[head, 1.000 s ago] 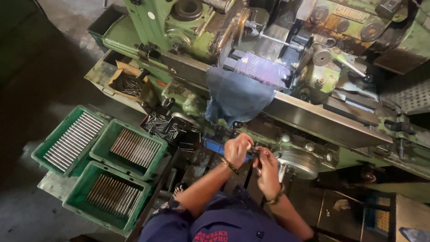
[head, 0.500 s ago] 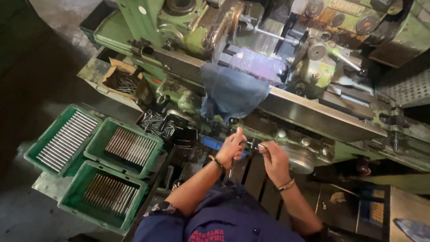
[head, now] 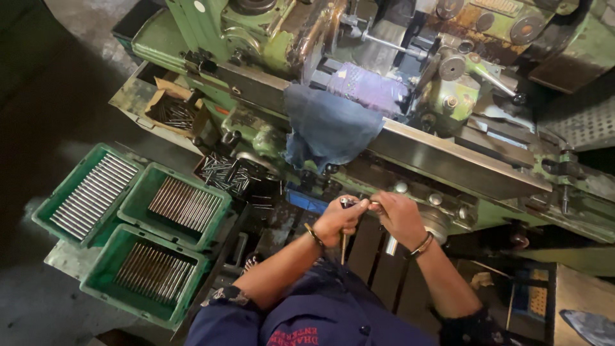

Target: The person operates a metal lathe to machine cylindrical metal rods. They pick up a rod, secure it in the chuck, engage the cutting tool, and then remove the finished part to place it in a green bin. This process is repeated multiple times.

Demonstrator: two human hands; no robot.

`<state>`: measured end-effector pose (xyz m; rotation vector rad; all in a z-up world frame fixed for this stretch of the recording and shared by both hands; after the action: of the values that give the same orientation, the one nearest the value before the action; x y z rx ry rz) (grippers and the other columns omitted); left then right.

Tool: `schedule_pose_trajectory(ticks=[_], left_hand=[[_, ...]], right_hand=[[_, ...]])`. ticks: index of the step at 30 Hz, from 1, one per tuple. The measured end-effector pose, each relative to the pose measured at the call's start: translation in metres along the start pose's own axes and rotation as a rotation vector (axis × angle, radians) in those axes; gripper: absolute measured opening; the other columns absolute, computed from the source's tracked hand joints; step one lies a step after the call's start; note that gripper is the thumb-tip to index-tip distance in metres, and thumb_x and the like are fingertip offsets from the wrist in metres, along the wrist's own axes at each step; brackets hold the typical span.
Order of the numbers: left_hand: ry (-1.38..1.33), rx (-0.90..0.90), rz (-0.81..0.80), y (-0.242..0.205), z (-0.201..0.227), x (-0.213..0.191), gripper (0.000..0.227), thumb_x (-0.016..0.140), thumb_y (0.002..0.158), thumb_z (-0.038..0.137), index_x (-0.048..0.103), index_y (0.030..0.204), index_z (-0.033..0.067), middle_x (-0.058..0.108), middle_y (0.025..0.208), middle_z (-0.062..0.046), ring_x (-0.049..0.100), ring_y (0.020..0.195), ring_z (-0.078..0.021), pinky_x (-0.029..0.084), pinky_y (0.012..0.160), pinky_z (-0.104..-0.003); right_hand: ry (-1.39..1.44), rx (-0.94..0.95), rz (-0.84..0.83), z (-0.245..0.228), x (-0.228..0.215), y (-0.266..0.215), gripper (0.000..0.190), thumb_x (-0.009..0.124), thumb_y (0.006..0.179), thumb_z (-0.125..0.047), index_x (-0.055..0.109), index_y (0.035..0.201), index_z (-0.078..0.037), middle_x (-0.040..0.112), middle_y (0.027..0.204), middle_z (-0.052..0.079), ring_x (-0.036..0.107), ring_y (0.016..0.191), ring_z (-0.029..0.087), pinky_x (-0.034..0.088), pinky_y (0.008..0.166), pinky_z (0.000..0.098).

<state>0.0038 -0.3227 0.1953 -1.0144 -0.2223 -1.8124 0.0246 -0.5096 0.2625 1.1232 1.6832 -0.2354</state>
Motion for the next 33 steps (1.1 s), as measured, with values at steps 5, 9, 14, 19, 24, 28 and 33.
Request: schedule_pose_trajectory(ticks=[5, 9, 14, 19, 24, 28, 33], left_hand=[[0.031, 0.119, 0.227, 0.008, -0.017, 0.019, 0.030, 0.077, 0.095, 0.026, 0.054, 0.086, 0.0097, 0.042, 0.060, 0.009, 0.034, 0.043, -0.0019, 0.026, 0.037, -0.022], [0.096, 0.254, 0.448, 0.026, -0.029, 0.028, 0.028, 0.084, 0.084, 0.021, 0.059, 0.093, 0.0116, 0.051, 0.067, 0.006, 0.043, 0.052, -0.0041, 0.032, 0.044, -0.023], [0.282, 0.561, 0.480, 0.052, -0.035, 0.033, 0.032, 0.087, 0.081, 0.014, 0.061, 0.099, 0.0066, 0.062, 0.085, 0.005, 0.055, 0.076, -0.0030, 0.047, 0.064, -0.021], [0.319, 0.610, 0.480, 0.064, -0.040, 0.029, 0.032, 0.087, 0.083, 0.013, 0.061, 0.099, 0.0052, 0.060, 0.083, 0.004, 0.053, 0.074, -0.0040, 0.047, 0.062, -0.022], [0.012, 0.230, 0.258, 0.068, -0.059, -0.023, 0.023, 0.076, 0.087, 0.012, 0.058, 0.102, 0.0139, 0.053, 0.074, 0.000, 0.045, 0.056, -0.0101, 0.037, 0.047, -0.026], [-0.524, 0.231, 0.326, 0.084, -0.074, -0.095, 0.021, 0.070, 0.092, 0.004, 0.057, 0.108, 0.0088, 0.059, 0.083, -0.003, 0.056, 0.066, -0.0146, 0.050, 0.059, -0.029], [-0.784, 0.098, 0.607, 0.054, -0.079, -0.165, 0.030, 0.057, 0.095, 0.035, 0.044, 0.112, 0.0133, 0.058, 0.093, -0.006, 0.065, 0.094, -0.0286, 0.056, 0.081, -0.053]], right_hand=[[0.273, 0.178, 0.213, 0.009, 0.023, -0.014, 0.016, 0.070, 0.096, -0.016, 0.064, 0.108, -0.007, 0.071, 0.087, 0.008, 0.073, 0.075, 0.020, 0.053, 0.064, 0.0304], [0.474, 0.262, 0.401, 0.014, 0.037, -0.024, 0.016, 0.067, 0.101, -0.015, 0.062, 0.113, -0.006, 0.070, 0.087, 0.002, 0.068, 0.079, 0.008, 0.053, 0.070, 0.0245], [0.589, 0.383, 0.557, 0.026, 0.047, -0.025, 0.020, 0.069, 0.103, -0.018, 0.061, 0.116, -0.005, 0.059, 0.085, -0.001, 0.055, 0.076, 0.008, 0.046, 0.067, 0.0239], [0.535, 0.369, 0.531, 0.041, 0.052, -0.032, 0.022, 0.068, 0.103, -0.025, 0.063, 0.111, -0.005, 0.058, 0.080, -0.004, 0.051, 0.070, 0.006, 0.042, 0.062, 0.0231], [0.600, 0.401, 0.351, 0.061, 0.060, -0.038, 0.028, 0.060, 0.109, -0.029, 0.064, 0.100, -0.003, 0.054, 0.077, -0.002, 0.046, 0.071, 0.003, 0.040, 0.062, 0.0212], [0.809, 0.407, 0.476, 0.080, 0.059, -0.025, 0.025, 0.057, 0.107, -0.027, 0.064, 0.102, -0.003, 0.059, 0.078, -0.003, 0.049, 0.065, 0.003, 0.041, 0.059, 0.0202], [0.612, 0.527, 0.488, 0.094, 0.043, -0.010, 0.018, 0.064, 0.103, -0.022, 0.067, 0.104, -0.004, 0.056, 0.072, 0.000, 0.049, 0.063, 0.004, 0.038, 0.055, 0.0221]])
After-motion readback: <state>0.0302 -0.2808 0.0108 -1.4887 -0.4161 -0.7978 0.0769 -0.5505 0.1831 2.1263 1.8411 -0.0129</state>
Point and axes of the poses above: each hand's wrist, its own y-axis towards the middle knuckle, its own x-axis out of the palm, z = x × y, the point moved 1 cm from there along y, towards the middle knuckle
